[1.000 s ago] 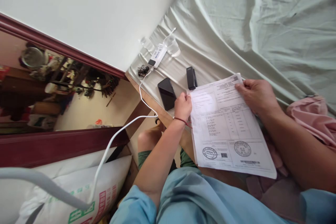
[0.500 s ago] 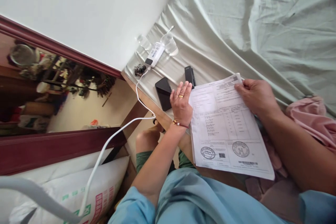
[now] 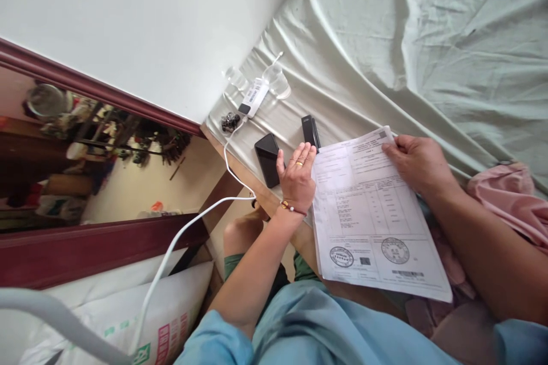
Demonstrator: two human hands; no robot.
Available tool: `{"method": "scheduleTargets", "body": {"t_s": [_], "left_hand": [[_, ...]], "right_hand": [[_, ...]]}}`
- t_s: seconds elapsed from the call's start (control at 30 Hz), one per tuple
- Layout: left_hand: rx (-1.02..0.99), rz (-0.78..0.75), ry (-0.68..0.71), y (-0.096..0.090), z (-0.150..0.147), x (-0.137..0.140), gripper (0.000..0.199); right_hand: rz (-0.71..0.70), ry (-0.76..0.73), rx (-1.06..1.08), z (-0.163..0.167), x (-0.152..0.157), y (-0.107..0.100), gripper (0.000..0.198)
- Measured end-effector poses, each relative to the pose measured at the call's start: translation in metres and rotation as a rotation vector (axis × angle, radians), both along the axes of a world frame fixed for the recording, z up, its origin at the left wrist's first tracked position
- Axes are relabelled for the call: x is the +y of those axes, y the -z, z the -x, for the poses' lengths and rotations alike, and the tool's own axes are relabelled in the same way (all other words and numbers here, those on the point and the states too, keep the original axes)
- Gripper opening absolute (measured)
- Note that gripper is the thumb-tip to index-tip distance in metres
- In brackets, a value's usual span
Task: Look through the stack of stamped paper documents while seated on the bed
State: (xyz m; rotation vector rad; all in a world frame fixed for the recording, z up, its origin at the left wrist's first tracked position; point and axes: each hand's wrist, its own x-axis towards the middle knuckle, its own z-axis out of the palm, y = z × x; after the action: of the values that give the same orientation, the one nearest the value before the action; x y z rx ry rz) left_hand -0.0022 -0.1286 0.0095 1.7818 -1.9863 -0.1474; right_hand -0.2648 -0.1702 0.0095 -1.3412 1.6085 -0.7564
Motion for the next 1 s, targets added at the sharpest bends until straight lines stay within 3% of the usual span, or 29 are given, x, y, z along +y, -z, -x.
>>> {"method": "scheduleTargets", "body": {"t_s": [0.2,0.43,0.6,0.7,0.83,1.0], "left_hand": [[-0.014,0.061,0.004,-0.006,-0.006,-0.001,0.061],[0.142,0.240,-0.128,-0.009,-0.004,0.055,0.045],[0.462,0.083,-0.338,-0.012,-0.002,0.096,0.050],[0.580,-0.097,-0.350,-0.015,-0.001,0.109,0.049],[0.594,-0.250,-0.357,-0.009,0.004,0.118,0.052],[0.580,-0.239,-0.466,0.011,0.009,0.120,0.047]], "right_hand": [[-0.062,-0.054,-0.122,0.001,0.002,0.001,0.038],[-0.118,-0.164,-0.446,-0.002,0.008,-0.004,0.033],[-0.123,-0.111,-0.649,-0.003,0.010,-0.012,0.028],[-0.112,-0.041,-0.692,-0.003,0.008,-0.009,0.026],[-0.116,0.051,-0.694,-0.005,0.006,-0.006,0.024],[-0.081,0.078,-0.572,-0.008,0.006,-0.008,0.025]]}}
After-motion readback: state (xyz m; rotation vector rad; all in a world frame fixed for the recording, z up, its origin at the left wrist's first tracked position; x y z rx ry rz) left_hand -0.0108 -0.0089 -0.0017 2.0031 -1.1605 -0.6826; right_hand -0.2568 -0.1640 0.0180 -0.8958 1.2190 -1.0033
